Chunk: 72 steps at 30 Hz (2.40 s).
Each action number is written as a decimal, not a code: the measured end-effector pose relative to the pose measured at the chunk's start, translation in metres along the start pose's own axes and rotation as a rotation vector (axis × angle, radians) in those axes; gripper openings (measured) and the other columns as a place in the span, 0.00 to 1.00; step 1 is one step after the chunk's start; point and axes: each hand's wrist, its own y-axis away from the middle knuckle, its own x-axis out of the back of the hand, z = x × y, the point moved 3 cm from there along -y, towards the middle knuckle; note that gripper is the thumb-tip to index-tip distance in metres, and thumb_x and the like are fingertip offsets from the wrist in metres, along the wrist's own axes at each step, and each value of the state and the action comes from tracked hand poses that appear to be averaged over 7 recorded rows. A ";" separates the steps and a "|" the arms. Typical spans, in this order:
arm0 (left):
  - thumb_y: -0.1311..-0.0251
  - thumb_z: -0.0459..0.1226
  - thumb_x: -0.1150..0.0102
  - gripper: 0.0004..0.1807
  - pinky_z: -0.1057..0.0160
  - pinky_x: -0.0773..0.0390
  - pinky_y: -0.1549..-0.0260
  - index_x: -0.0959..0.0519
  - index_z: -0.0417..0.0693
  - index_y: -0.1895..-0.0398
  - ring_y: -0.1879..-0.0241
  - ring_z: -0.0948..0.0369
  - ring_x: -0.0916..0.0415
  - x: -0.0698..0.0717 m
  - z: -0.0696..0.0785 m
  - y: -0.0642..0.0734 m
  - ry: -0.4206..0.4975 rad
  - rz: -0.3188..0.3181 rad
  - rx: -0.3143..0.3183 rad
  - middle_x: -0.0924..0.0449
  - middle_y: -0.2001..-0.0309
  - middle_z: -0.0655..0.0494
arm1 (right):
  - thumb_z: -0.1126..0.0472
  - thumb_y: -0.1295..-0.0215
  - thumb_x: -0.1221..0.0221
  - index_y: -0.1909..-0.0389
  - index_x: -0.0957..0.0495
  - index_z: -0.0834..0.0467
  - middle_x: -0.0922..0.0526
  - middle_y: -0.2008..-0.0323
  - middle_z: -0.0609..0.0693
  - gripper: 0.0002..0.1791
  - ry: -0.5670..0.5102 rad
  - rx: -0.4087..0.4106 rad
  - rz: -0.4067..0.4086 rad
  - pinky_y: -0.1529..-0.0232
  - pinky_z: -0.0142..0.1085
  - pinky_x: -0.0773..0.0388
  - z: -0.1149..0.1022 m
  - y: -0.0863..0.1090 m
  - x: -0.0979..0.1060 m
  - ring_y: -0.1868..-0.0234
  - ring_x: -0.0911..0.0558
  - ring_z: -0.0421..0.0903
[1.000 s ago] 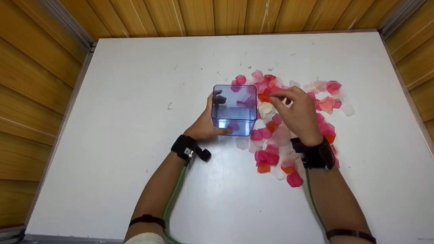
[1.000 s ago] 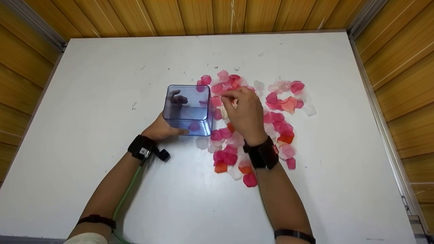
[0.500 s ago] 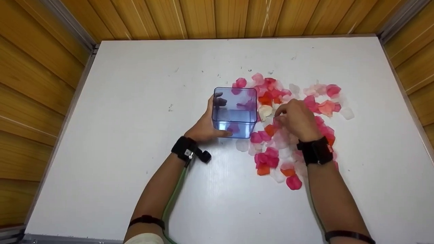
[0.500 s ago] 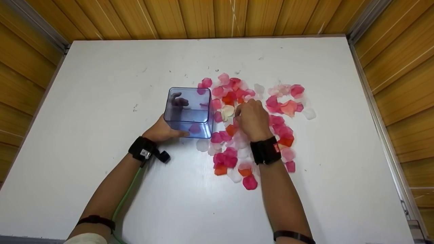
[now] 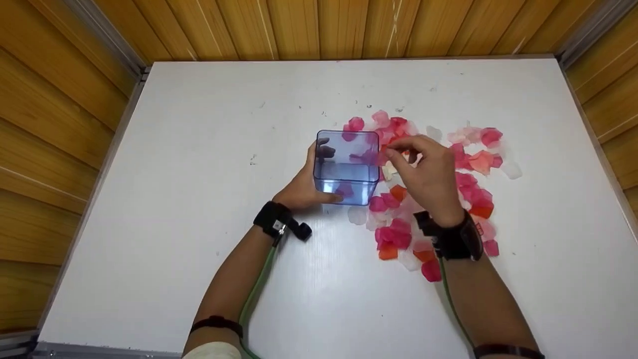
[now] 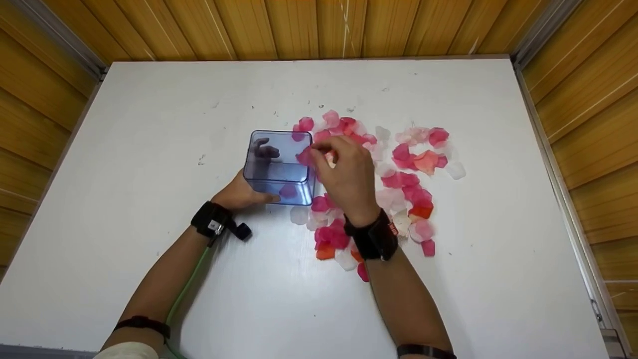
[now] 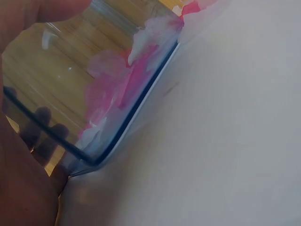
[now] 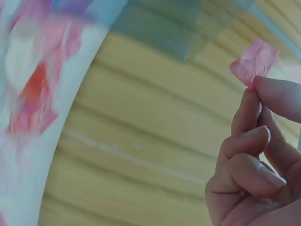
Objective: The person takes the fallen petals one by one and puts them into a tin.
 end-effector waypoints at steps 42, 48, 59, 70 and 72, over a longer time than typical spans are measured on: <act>0.61 0.37 0.17 0.69 0.51 0.34 0.34 0.60 0.63 0.23 0.33 0.54 0.38 -0.001 -0.001 0.001 0.047 -0.010 0.005 0.43 0.30 0.49 | 0.59 0.36 0.33 0.60 0.15 0.66 0.16 0.68 0.61 0.13 0.463 -0.453 -0.372 0.68 0.50 0.23 0.093 0.004 0.014 0.66 0.21 0.60; 0.62 0.42 0.16 0.69 0.52 0.34 0.34 0.59 0.68 0.23 0.33 0.57 0.39 0.000 -0.001 0.000 0.044 -0.009 -0.012 0.42 0.31 0.54 | 0.60 0.33 0.37 0.60 0.15 0.66 0.15 0.66 0.63 0.12 0.446 -0.405 -0.313 0.64 0.53 0.23 0.079 -0.003 0.029 0.63 0.21 0.63; 0.61 0.41 0.17 0.68 0.53 0.35 0.34 0.60 0.65 0.23 0.33 0.58 0.40 0.001 0.000 -0.001 0.032 -0.010 0.007 0.43 0.30 0.54 | 0.58 0.31 0.36 0.59 0.15 0.65 0.15 0.63 0.58 0.12 0.246 -0.138 -0.025 0.65 0.37 0.34 0.015 0.000 0.034 0.66 0.27 0.50; 0.61 0.34 0.18 0.70 0.50 0.37 0.32 0.61 0.64 0.23 0.31 0.54 0.41 -0.002 -0.002 -0.001 0.067 -0.016 0.007 0.45 0.28 0.49 | 0.61 0.37 0.31 0.61 0.14 0.63 0.16 0.66 0.54 0.09 0.086 0.127 0.016 0.63 0.35 0.26 -0.020 0.011 -0.014 0.64 0.22 0.46; 0.61 0.36 0.18 0.70 0.53 0.37 0.32 0.62 0.64 0.23 0.31 0.56 0.41 -0.001 -0.003 0.000 0.055 -0.018 0.020 0.44 0.29 0.51 | 0.61 0.38 0.30 0.61 0.14 0.62 0.16 0.65 0.53 0.09 0.095 0.113 -0.035 0.63 0.38 0.24 -0.021 0.013 -0.026 0.63 0.21 0.47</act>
